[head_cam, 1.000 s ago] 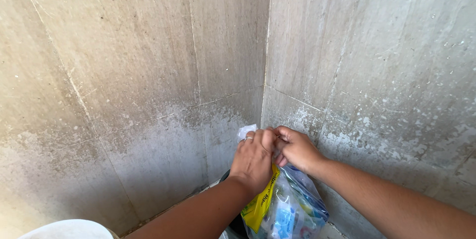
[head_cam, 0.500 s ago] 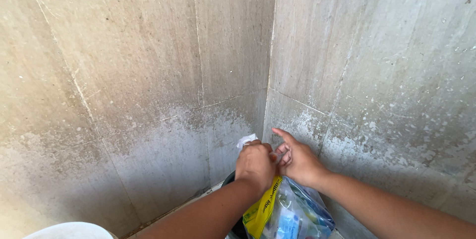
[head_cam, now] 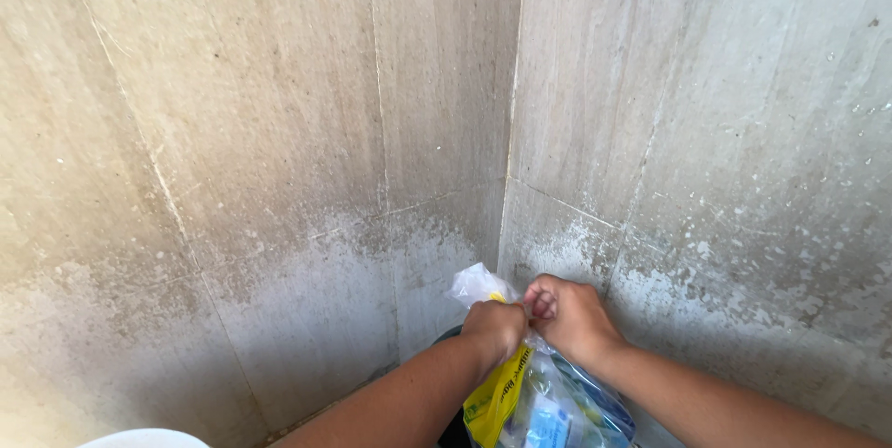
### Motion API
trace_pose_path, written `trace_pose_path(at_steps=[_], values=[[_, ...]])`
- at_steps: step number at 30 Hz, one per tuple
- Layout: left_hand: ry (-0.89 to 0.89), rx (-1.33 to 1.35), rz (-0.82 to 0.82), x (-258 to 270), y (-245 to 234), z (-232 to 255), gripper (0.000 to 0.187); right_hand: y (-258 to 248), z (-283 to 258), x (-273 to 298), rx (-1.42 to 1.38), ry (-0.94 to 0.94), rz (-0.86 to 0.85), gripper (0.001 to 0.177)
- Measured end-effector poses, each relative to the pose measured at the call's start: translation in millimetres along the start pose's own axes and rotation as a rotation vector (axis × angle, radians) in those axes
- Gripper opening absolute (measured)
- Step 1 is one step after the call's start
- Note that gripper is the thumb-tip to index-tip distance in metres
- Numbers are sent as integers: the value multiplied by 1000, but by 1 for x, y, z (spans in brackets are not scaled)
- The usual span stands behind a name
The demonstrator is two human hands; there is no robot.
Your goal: The person gathers the edges of a transparent plastic garbage bag containing various waste items inside a dark bucket. They twist the top of the bag and tie it into a knot to secure the contents.
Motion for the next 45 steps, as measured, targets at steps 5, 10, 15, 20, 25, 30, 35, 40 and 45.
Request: trace_pose_path(at_steps=[5, 10, 15, 20, 25, 30, 35, 40, 45], values=[[-116, 204, -184, -30, -6, -10, 40, -9, 1, 6, -155, 365, -57, 28], [-163, 278, -308, -42, -3, -20, 34, -9, -18, 17, -432, 621, -113, 44], [-138, 244, -377, -36, -13, -25, 24, -2, -23, 14, -107, 466, -187, 36], [-43, 231, -435, -22, -17, -28, 19, -2, 3, 7, -167, 376, -200, 19], [93, 122, -105, 2, -26, -22, 21, -6, 5, 6, -3, 226, -291, 10], [196, -291, 85, 31, -44, -19, 26, -16, -2, 9, 48, 124, -271, 13], [281, -461, 153, 46, -35, -7, 19, -28, -9, 9, 440, 31, -317, 29], [368, -522, 66, 60, -41, -1, 17, -48, -1, 2, 576, 141, -298, 22], [613, -701, -87, 73, -45, 9, 15, -52, 11, -3, 690, 160, -293, 24]])
Point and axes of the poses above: each hand's wrist, its own x-axis away from the middle knuckle, its own y-axis out of the palm, z = x × y, the point moved 3 cm from there along -x, towards the middle knuckle, and after that the axes turned 15 degrees about -y, right-handed, at the moved point
